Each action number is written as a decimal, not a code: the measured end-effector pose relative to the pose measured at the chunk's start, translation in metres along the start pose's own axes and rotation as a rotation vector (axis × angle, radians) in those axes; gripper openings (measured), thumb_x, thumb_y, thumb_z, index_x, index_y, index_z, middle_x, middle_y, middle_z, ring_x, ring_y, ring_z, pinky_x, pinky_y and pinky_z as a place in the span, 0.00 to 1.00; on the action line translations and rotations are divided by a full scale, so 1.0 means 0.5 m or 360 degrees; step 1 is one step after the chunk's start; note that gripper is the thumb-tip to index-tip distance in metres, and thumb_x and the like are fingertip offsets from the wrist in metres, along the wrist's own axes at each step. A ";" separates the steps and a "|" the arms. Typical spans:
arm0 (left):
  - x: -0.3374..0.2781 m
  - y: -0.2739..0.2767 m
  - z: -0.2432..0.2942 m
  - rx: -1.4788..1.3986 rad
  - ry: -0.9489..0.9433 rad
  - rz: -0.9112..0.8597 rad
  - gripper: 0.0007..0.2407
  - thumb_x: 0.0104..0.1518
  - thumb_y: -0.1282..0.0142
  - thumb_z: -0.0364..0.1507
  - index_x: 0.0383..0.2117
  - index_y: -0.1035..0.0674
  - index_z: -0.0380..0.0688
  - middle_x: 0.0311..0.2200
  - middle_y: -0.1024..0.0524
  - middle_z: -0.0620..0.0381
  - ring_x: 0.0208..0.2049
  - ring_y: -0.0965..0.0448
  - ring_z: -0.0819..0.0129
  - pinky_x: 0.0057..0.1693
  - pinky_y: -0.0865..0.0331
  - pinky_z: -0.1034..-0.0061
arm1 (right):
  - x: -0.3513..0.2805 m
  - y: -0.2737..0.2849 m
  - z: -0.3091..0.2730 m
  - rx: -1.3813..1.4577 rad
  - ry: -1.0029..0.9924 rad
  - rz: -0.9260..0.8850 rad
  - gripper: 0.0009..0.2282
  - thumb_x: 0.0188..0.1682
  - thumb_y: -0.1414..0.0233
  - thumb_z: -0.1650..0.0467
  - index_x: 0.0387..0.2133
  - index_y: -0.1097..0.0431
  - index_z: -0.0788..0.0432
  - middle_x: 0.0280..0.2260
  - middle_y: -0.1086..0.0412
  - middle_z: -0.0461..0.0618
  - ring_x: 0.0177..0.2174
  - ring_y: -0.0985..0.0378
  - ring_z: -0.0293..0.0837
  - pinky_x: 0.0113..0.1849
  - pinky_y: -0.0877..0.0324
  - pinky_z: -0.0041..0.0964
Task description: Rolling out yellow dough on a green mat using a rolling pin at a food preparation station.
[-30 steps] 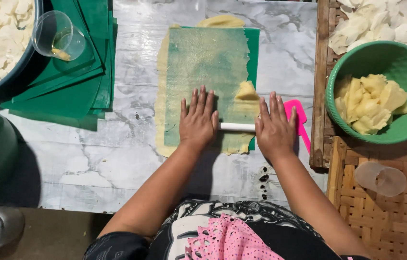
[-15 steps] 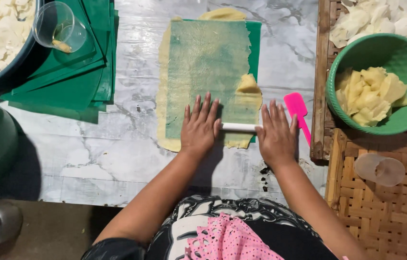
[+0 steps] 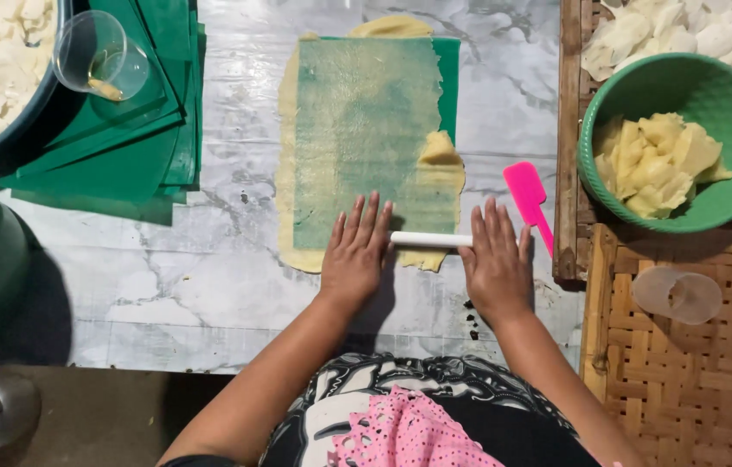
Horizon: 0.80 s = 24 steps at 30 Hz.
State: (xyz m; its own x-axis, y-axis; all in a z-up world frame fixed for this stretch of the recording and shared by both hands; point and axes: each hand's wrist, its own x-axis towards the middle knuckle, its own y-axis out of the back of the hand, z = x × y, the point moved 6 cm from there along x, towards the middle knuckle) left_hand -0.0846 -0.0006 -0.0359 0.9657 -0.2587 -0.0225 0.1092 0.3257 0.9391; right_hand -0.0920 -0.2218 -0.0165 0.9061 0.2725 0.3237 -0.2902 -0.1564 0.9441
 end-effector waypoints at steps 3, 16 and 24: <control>-0.063 -0.001 -0.004 0.0009 -0.0231 0.0272 0.23 0.66 0.61 0.30 0.70 0.39 0.54 0.68 0.37 0.58 0.67 0.37 0.62 0.71 0.49 0.64 | -0.050 0.034 -0.011 0.0207 -0.0009 -0.0120 0.25 0.59 0.58 0.63 0.69 0.44 0.57 0.68 0.44 0.57 0.65 0.43 0.56 0.63 0.53 0.59; 0.094 0.019 -0.038 0.0082 0.0203 0.0312 0.29 0.68 0.64 0.47 0.72 0.45 0.45 0.74 0.54 0.47 0.75 0.62 0.53 0.74 0.74 0.52 | 0.103 -0.055 -0.003 0.0063 -0.0084 -0.0083 0.31 0.57 0.56 0.57 0.69 0.48 0.65 0.67 0.46 0.66 0.67 0.48 0.60 0.62 0.62 0.73; 0.290 0.082 -0.070 0.0050 0.0330 0.0188 0.25 0.71 0.71 0.42 0.72 0.45 0.46 0.75 0.57 0.50 0.76 0.65 0.53 0.75 0.76 0.51 | 0.283 -0.092 0.041 -0.0002 -0.0210 -0.0027 0.31 0.61 0.62 0.56 0.70 0.50 0.67 0.68 0.48 0.71 0.68 0.51 0.62 0.59 0.75 0.80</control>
State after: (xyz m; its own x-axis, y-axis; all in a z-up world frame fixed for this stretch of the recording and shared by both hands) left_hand 0.0681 0.0069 -0.0127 0.9994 -0.0268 0.0214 -0.0119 0.3135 0.9495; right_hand 0.0559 -0.1957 -0.0152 0.9435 0.1479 0.2965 -0.2746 -0.1515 0.9495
